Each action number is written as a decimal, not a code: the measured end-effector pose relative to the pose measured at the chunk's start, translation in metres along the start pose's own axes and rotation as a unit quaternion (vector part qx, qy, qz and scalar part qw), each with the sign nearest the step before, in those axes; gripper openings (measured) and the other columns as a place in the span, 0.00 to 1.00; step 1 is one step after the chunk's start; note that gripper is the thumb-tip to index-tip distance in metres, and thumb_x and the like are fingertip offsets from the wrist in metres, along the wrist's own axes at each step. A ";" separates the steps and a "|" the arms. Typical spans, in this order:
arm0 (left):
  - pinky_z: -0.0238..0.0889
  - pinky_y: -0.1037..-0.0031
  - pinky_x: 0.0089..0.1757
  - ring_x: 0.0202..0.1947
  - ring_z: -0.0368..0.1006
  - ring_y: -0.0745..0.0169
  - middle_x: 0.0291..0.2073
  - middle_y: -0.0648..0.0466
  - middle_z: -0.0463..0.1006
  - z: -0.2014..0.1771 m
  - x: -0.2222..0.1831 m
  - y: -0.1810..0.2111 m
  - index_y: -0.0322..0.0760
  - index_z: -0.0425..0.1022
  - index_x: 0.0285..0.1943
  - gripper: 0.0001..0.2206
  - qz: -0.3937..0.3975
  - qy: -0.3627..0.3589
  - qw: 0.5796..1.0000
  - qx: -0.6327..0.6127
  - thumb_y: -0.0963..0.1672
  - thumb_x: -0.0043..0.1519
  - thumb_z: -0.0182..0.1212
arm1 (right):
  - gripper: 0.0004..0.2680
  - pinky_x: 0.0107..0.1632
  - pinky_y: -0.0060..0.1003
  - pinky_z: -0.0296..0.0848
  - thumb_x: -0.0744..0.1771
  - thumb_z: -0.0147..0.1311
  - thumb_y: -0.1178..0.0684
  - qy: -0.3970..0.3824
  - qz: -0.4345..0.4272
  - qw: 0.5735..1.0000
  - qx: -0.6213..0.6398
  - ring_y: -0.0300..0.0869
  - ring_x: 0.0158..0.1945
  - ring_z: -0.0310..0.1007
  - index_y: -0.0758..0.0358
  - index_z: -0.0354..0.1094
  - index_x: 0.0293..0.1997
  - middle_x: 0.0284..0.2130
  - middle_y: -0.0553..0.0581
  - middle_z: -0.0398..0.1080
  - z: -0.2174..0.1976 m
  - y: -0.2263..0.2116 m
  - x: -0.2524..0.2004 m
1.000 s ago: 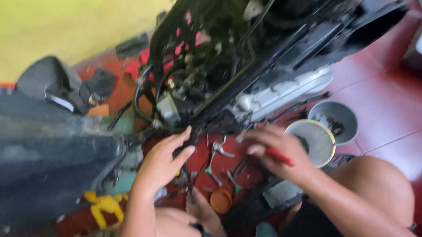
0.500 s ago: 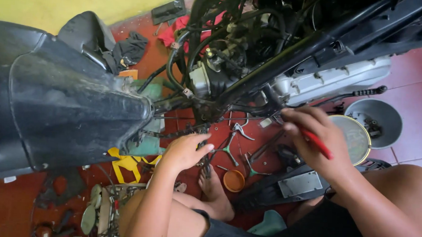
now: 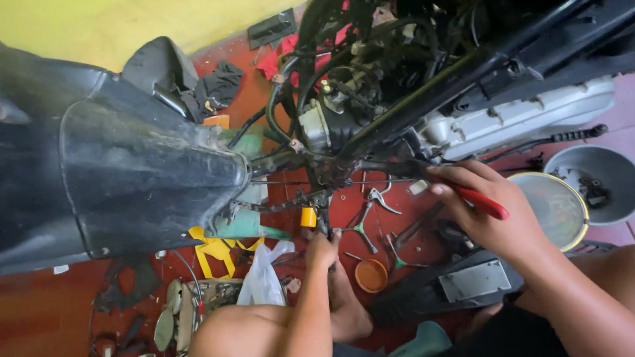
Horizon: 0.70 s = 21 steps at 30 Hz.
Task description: Cleaning the exterior of a motorcycle engine using a small brush to remove dirt and grime.
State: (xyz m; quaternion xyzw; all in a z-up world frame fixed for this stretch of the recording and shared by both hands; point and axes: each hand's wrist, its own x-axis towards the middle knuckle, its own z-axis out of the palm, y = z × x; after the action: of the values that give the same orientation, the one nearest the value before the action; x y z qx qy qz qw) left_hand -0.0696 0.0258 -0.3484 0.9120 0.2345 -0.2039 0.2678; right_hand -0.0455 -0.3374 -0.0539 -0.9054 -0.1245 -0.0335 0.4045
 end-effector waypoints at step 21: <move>0.64 0.59 0.61 0.64 0.72 0.49 0.58 0.42 0.79 0.006 0.000 0.008 0.34 0.76 0.63 0.38 -0.117 0.009 0.984 -0.136 0.64 0.56 0.59 | 0.10 0.43 0.58 0.77 0.68 0.54 0.43 -0.025 -0.010 1.000 0.004 0.64 0.43 0.78 0.47 0.74 0.52 0.40 0.60 0.76 0.005 0.002 0.004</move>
State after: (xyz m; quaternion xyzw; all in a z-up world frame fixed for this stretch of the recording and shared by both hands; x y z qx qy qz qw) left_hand -0.0670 0.0164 -0.3499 0.8351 0.3672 -0.1917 0.3619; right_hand -0.0411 -0.3337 -0.0577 -0.9032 -0.1436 -0.0149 0.4042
